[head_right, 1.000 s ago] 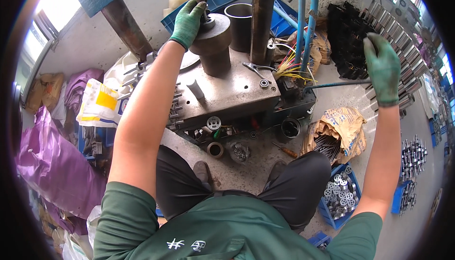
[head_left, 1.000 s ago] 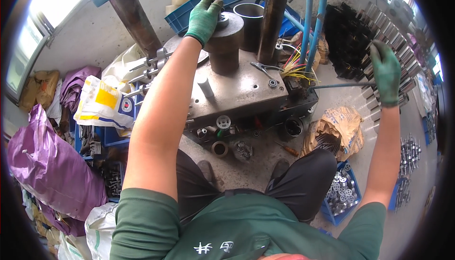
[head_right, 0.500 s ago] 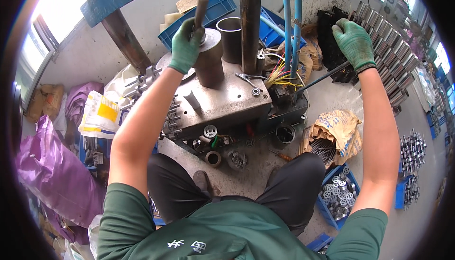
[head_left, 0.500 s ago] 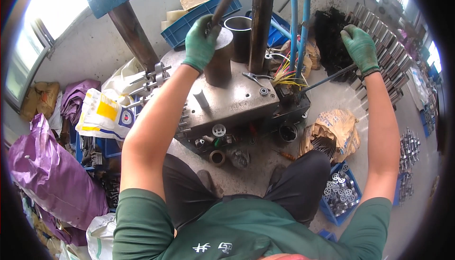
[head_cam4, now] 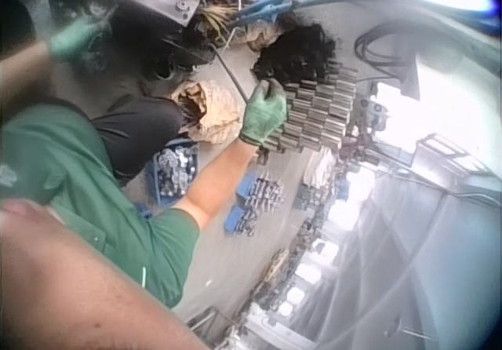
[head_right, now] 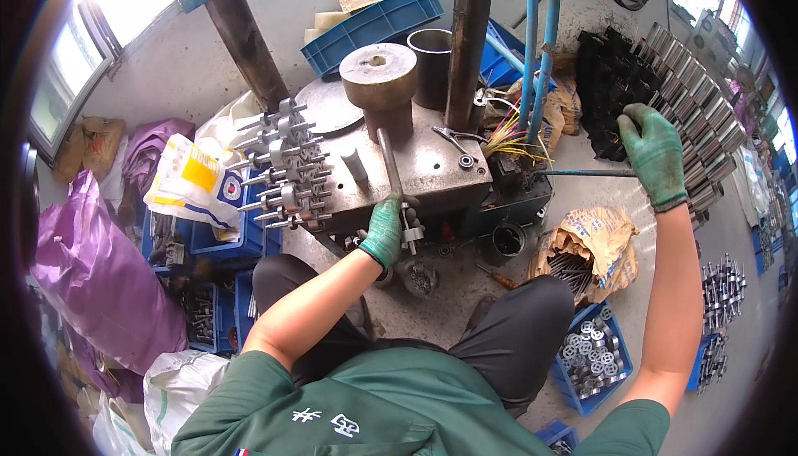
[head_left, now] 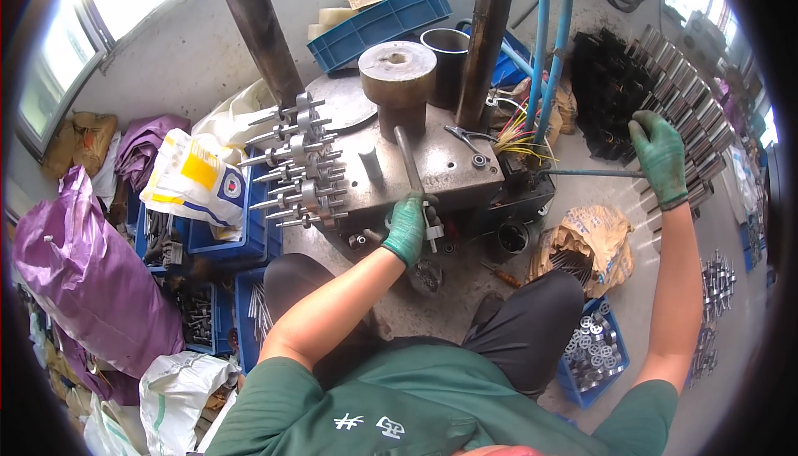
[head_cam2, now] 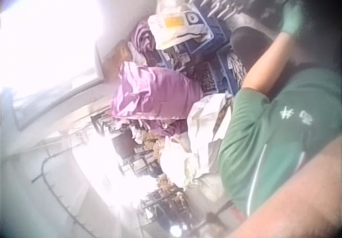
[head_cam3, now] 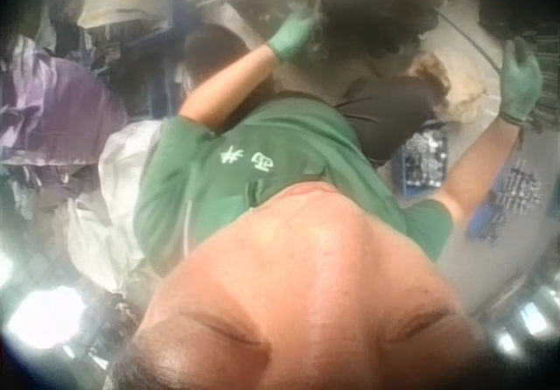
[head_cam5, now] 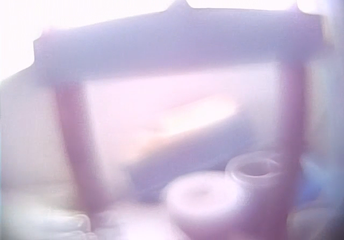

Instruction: The person assembles metal components by placing round metal pieces onto a vertical rod and using a handheld metal tool to fit smaller pins or parts into the assembly.

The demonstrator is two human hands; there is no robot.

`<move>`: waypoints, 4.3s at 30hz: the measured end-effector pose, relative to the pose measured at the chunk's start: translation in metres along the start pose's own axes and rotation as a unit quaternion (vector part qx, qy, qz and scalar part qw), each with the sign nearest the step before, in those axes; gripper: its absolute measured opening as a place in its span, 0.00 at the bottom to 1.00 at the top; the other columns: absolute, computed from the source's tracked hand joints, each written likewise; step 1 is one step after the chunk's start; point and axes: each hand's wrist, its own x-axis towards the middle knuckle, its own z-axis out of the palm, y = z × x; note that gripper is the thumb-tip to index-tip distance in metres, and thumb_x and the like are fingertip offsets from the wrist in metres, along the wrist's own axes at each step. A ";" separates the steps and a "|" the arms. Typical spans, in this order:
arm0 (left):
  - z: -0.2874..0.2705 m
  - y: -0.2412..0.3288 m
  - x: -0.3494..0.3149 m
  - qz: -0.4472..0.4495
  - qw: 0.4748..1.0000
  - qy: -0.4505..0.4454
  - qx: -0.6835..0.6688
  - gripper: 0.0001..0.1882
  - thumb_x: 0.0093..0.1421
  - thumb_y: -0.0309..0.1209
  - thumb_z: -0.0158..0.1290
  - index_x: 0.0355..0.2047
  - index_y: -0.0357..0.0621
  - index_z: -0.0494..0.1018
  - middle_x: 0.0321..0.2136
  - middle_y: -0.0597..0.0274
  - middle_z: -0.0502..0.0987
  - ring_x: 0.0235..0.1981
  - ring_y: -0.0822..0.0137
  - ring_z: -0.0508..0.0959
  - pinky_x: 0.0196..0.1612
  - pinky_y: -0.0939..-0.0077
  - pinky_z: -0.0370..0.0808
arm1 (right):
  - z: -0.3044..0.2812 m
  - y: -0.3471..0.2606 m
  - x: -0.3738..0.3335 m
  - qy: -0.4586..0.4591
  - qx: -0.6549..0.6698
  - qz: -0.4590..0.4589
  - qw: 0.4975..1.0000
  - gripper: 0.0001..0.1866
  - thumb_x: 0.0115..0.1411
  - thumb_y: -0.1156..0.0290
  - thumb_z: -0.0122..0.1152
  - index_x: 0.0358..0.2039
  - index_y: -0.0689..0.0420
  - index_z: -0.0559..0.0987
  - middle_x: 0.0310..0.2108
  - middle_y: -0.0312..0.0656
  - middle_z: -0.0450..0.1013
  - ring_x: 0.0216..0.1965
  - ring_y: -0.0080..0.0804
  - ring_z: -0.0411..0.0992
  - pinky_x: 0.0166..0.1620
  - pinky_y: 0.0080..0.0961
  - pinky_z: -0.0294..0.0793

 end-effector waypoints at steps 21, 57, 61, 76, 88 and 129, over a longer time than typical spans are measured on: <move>-0.036 0.002 -0.086 0.040 0.952 -0.118 0.279 0.13 0.74 0.37 0.52 0.45 0.41 0.80 0.29 0.68 0.74 0.29 0.74 0.73 0.37 0.70 0.73 | -0.001 0.022 -0.072 -0.046 0.084 0.046 0.994 0.16 0.69 0.68 0.64 0.51 0.65 0.83 0.46 0.52 0.83 0.45 0.37 0.81 0.51 0.31 0.79; -0.074 0.071 -0.115 0.152 0.964 -0.134 0.173 0.15 0.71 0.30 0.52 0.54 0.39 0.75 0.42 0.55 0.82 0.41 0.66 0.82 0.45 0.73 0.80 | 0.208 -0.098 -0.150 -0.379 0.149 -0.194 0.892 0.15 0.57 0.75 0.64 0.46 0.56 0.83 0.46 0.49 0.81 0.52 0.49 0.78 0.63 0.47 0.71; -0.072 0.048 -0.057 0.265 0.803 -0.245 0.475 0.15 0.69 0.31 0.56 0.52 0.38 0.78 0.42 0.57 0.83 0.46 0.64 0.82 0.53 0.68 0.79 | 0.252 -0.090 -0.195 -0.530 0.097 -0.214 0.815 0.20 0.55 0.73 0.63 0.50 0.59 0.84 0.48 0.53 0.80 0.51 0.55 0.77 0.55 0.44 0.77; -0.042 -0.003 -0.012 0.210 0.879 -0.168 0.394 0.15 0.68 0.31 0.56 0.53 0.40 0.78 0.46 0.51 0.85 0.49 0.59 0.83 0.57 0.65 0.78 | 0.464 -0.187 -0.312 -0.600 0.026 -0.145 0.786 0.21 0.58 0.75 0.57 0.52 0.55 0.84 0.54 0.52 0.79 0.56 0.52 0.77 0.56 0.43 0.77; -0.057 -0.012 -0.034 0.147 0.866 -0.207 0.431 0.16 0.66 0.34 0.56 0.50 0.39 0.78 0.46 0.44 0.81 0.50 0.45 0.81 0.56 0.57 0.78 | 0.471 -0.131 -0.394 -0.592 -0.072 -0.195 0.779 0.22 0.62 0.69 0.56 0.57 0.53 0.80 0.58 0.50 0.76 0.59 0.50 0.74 0.59 0.43 0.75; -0.085 0.008 -0.020 0.117 0.914 -0.108 0.374 0.15 0.67 0.36 0.56 0.48 0.41 0.81 0.45 0.44 0.84 0.49 0.49 0.83 0.57 0.59 0.78 | 0.424 -0.181 -0.318 -0.605 0.256 0.192 0.729 0.28 0.65 0.60 0.66 0.63 0.57 0.75 0.52 0.54 0.80 0.51 0.47 0.80 0.54 0.39 0.77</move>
